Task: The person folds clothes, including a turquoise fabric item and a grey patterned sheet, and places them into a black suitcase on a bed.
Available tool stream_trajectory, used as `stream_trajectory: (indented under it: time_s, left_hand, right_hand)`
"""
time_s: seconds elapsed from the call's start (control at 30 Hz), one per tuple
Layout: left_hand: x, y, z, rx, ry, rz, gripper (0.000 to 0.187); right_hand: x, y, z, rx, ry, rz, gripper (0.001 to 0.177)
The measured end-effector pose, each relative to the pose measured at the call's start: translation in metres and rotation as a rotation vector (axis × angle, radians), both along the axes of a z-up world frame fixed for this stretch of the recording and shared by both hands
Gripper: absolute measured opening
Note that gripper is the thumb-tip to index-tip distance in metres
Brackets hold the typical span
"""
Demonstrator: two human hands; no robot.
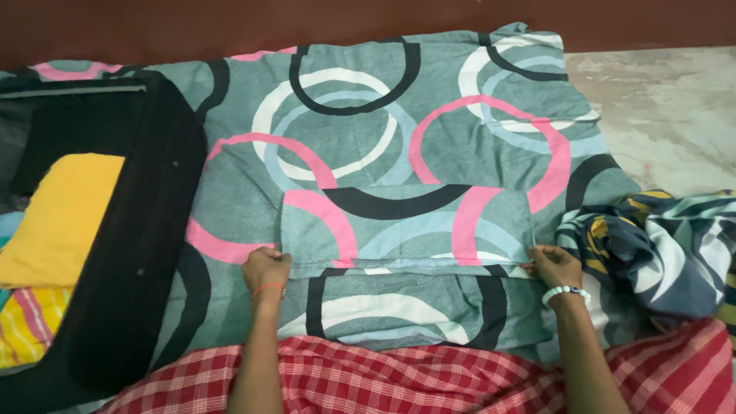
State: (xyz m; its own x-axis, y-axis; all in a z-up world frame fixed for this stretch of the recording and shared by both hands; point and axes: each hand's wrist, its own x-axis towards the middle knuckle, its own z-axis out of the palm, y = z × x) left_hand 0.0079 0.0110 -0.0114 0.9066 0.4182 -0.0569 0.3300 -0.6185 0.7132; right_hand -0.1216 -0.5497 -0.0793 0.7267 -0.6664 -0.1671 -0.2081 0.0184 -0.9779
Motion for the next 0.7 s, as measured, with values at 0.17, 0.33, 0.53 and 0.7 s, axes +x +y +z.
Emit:
stream_trajectory:
  time_s: [0.17,0.33,0.53,0.7]
  left_hand:
    - [0.009,0.011,-0.017,0.029,-0.136,0.027,0.023]
    - [0.0,0.006,0.001,0.076,0.129,-0.016,0.022]
    - [0.002,0.003,-0.009,0.207,0.005,-0.021,0.02]
    - [-0.001,-0.005,0.001,0.266,0.017,-0.024,0.017]
  right_hand:
    - [0.003,-0.002,-0.002,0.024,0.019,-0.02,0.017]
    - [0.003,-0.001,0.0,0.029,0.026,-0.017,0.017]
    - [0.0,0.008,0.013,0.019,0.047,-0.024,0.019]
    - [-0.002,0.018,0.029,-0.016,0.088,-0.038,0.022]
